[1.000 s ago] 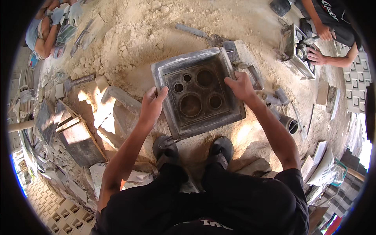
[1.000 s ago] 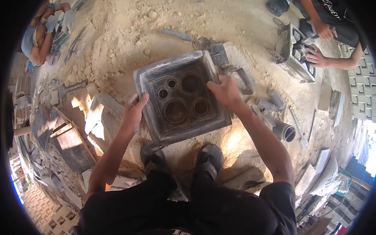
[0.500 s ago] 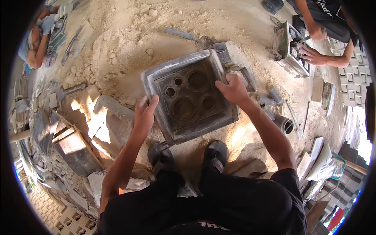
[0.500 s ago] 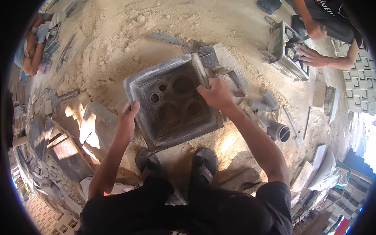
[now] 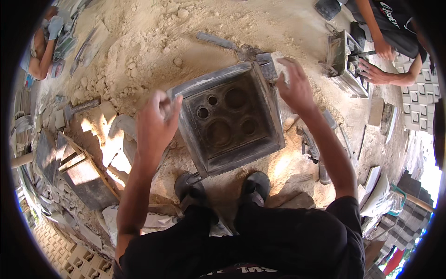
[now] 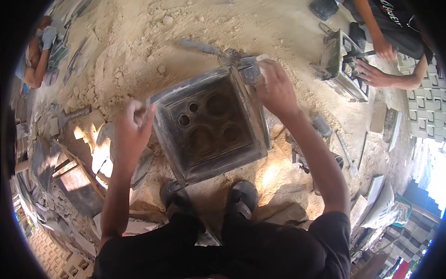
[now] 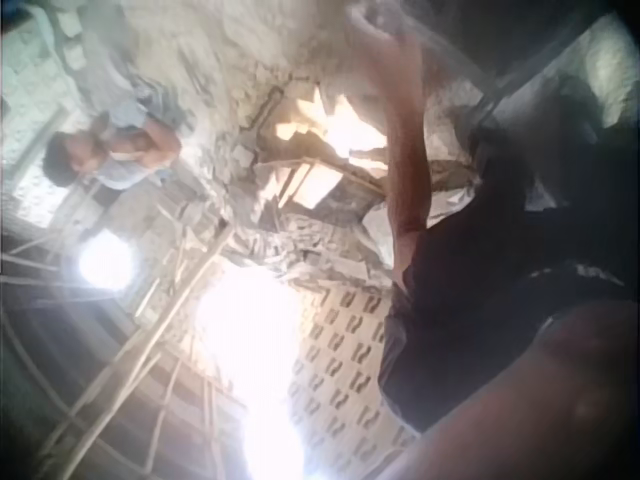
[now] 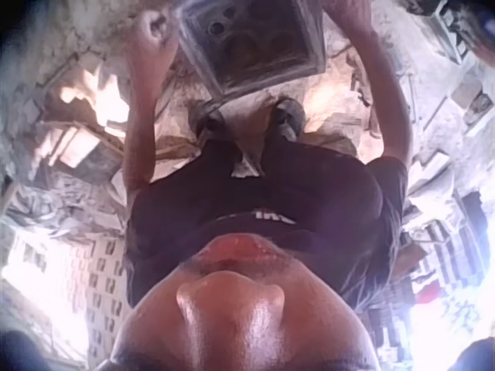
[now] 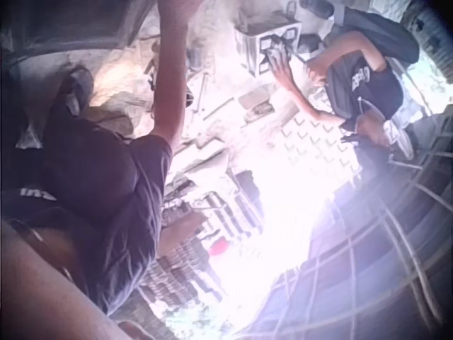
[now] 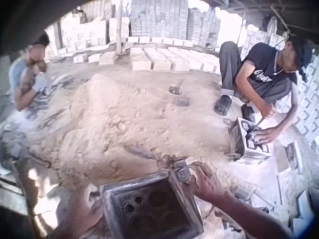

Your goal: The person fills a square mold with sand-like material, compacts it by hand and with a flat tool, and uses a hammer-like tool to tap the sides of the mold.

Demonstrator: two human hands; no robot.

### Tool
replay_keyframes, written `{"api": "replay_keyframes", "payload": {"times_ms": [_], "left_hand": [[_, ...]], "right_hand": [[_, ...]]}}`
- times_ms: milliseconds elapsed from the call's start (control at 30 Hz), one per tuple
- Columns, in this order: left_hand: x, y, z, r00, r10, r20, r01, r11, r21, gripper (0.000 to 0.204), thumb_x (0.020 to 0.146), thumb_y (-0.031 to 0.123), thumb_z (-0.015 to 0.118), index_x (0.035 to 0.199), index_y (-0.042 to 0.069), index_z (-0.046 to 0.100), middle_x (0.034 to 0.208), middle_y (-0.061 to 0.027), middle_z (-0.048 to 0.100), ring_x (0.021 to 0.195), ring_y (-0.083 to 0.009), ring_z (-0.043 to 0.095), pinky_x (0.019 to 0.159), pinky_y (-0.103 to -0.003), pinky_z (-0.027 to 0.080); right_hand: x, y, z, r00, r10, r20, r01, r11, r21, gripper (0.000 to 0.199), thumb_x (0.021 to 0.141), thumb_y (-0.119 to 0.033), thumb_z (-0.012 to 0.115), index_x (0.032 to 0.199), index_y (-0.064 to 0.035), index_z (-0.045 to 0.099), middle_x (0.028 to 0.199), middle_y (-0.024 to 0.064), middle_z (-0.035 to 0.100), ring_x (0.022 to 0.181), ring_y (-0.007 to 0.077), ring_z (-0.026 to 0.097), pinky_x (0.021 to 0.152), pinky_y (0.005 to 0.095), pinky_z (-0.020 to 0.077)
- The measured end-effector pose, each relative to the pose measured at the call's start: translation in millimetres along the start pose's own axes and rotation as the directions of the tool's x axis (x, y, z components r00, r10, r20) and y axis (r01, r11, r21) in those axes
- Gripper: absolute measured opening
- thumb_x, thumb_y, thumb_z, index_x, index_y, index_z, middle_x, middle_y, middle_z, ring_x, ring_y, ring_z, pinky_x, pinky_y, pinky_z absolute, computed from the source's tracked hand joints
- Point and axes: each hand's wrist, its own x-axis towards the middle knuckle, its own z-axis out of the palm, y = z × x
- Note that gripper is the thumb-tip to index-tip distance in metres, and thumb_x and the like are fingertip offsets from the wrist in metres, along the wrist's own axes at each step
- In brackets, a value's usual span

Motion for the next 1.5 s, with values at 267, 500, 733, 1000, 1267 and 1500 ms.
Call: {"api": "replay_keyframes", "payload": {"times_ms": [267,500,733,1000,1267,1500], "left_hand": [[73,3,68,0.878,0.453,0.155,-0.479,0.838,0.261,0.044,0.094,0.043,0.054,0.115,0.004,0.054,0.101,-0.0134,0.062,0.094,-0.0318,0.063,0.080,-0.041,0.050],[71,6,73,0.902,0.285,0.324,-0.394,0.850,0.349,0.047,0.094,0.042,0.053,0.123,0.005,0.050,0.111,-0.0157,0.063,0.103,-0.0336,0.062,0.086,-0.044,0.051],[71,12,71,0.907,0.229,0.353,-0.345,0.885,0.313,0.059,0.091,0.045,0.056,0.132,0.003,0.048,0.121,-0.0188,0.060,0.108,-0.0348,0.060,0.090,-0.045,0.048],[77,8,70,0.897,0.241,0.370,-0.346,0.904,0.251,0.057,0.089,0.044,0.059,0.127,0.001,0.051,0.115,-0.0199,0.063,0.107,-0.0364,0.061,0.091,-0.045,0.048],[76,5,75,0.902,0.298,0.313,-0.380,0.892,0.245,0.054,0.088,0.043,0.060,0.123,0.002,0.053,0.108,-0.0187,0.064,0.100,-0.0351,0.063,0.086,-0.045,0.049],[75,2,77,0.893,0.354,0.277,-0.421,0.875,0.241,0.058,0.086,0.044,0.062,0.124,0.001,0.052,0.108,-0.0194,0.064,0.099,-0.0359,0.063,0.086,-0.044,0.049]], "right_hand": [[17,26,78,0.919,-0.266,0.290,0.287,0.958,-0.031,0.038,0.081,-0.012,0.057,0.118,-0.0040,0.052,0.118,0.0123,0.054,0.116,0.0288,0.051,0.099,0.0383,0.0429],[32,45,107,0.942,-0.287,0.176,0.277,0.958,0.078,0.012,0.086,-0.021,0.054,0.090,-0.0097,0.054,0.080,0.0097,0.058,0.080,0.0311,0.060,0.071,0.0418,0.0505],[40,51,104,0.905,-0.264,0.334,0.257,0.964,0.064,0.010,0.083,-0.021,0.055,0.087,-0.0114,0.058,0.077,0.0087,0.061,0.074,0.0315,0.064,0.065,0.0426,0.0520],[32,40,106,0.926,-0.169,0.339,0.140,0.984,0.107,0.015,0.086,-0.013,0.055,0.101,-0.0128,0.060,0.098,0.0080,0.061,0.101,0.0278,0.060,0.086,0.0390,0.0496],[42,50,112,0.879,-0.392,0.273,0.383,0.920,0.088,0.013,0.082,-0.007,0.054,0.090,-0.0115,0.063,0.091,0.0046,0.058,0.089,0.0239,0.059,0.081,0.0353,0.0506],[49,63,117,0.830,-0.502,0.241,0.471,0.864,0.178,0.020,0.083,-0.019,0.057,0.098,-0.0077,0.064,0.099,0.0096,0.062,0.091,0.0291,0.062,0.073,0.0379,0.0543]]}}
